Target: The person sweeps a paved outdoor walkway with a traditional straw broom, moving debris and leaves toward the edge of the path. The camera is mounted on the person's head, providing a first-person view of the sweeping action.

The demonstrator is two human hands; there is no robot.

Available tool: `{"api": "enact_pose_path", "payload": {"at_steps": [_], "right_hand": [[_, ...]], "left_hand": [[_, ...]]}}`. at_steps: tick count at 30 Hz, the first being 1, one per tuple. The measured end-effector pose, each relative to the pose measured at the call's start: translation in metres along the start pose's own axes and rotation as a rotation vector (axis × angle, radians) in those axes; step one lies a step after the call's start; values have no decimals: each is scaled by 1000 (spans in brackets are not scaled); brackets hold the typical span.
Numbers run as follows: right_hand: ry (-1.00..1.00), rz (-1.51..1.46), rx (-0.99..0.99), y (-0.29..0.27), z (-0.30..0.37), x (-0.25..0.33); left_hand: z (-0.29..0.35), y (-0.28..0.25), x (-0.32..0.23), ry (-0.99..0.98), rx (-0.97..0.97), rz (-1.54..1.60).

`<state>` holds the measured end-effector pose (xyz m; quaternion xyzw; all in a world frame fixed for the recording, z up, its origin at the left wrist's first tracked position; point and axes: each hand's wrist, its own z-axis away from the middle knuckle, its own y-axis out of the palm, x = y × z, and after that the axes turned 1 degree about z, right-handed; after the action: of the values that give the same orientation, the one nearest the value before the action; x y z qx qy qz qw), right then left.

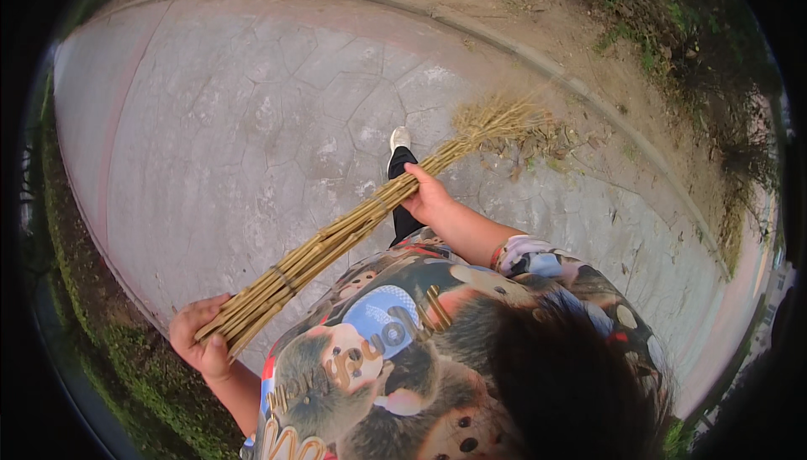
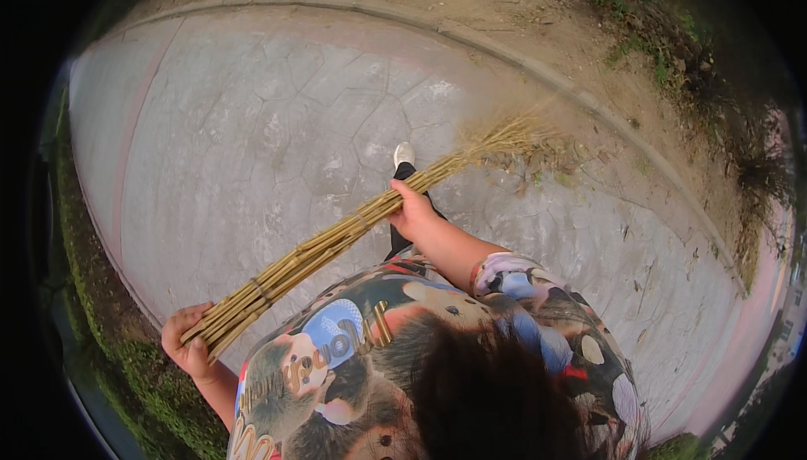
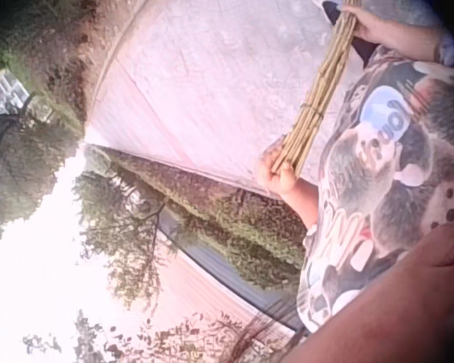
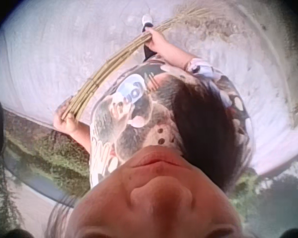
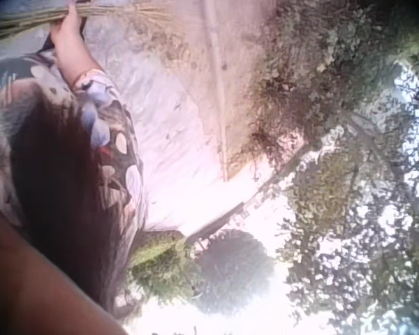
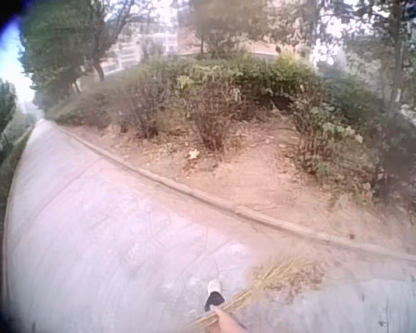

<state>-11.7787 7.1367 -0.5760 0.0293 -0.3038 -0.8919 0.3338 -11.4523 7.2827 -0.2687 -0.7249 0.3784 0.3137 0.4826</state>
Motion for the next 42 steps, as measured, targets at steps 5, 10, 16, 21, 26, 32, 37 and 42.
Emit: {"api": "enact_pose_path", "payload": {"at_steps": [5,10,16,21,26,32,37,42], "right_hand": [[312,287,164,53,54,-134],[417,488,256,60,48,-195],[401,508,100,-83,37,-157],[149,224,-214,-270,74,-24],[-171,-12,-337,-362,111,113],[-288,-68,-231,-324,144,118],[-160,-126,-94,-233,139,52],[-10,-59,55,-133,116,3]], "left_hand": [[160,-94,-108,-75,-223,-154],[222,-67,-143,-224,-316,-268],[184,-9,-109,-329,-159,-136],[142,136,-89,-555,156,115],[128,258,-101,-311,429,152],[124,223,-107,-375,333,216],[148,134,-120,-192,133,159],[165,65,-150,12,-47,-76]]}}
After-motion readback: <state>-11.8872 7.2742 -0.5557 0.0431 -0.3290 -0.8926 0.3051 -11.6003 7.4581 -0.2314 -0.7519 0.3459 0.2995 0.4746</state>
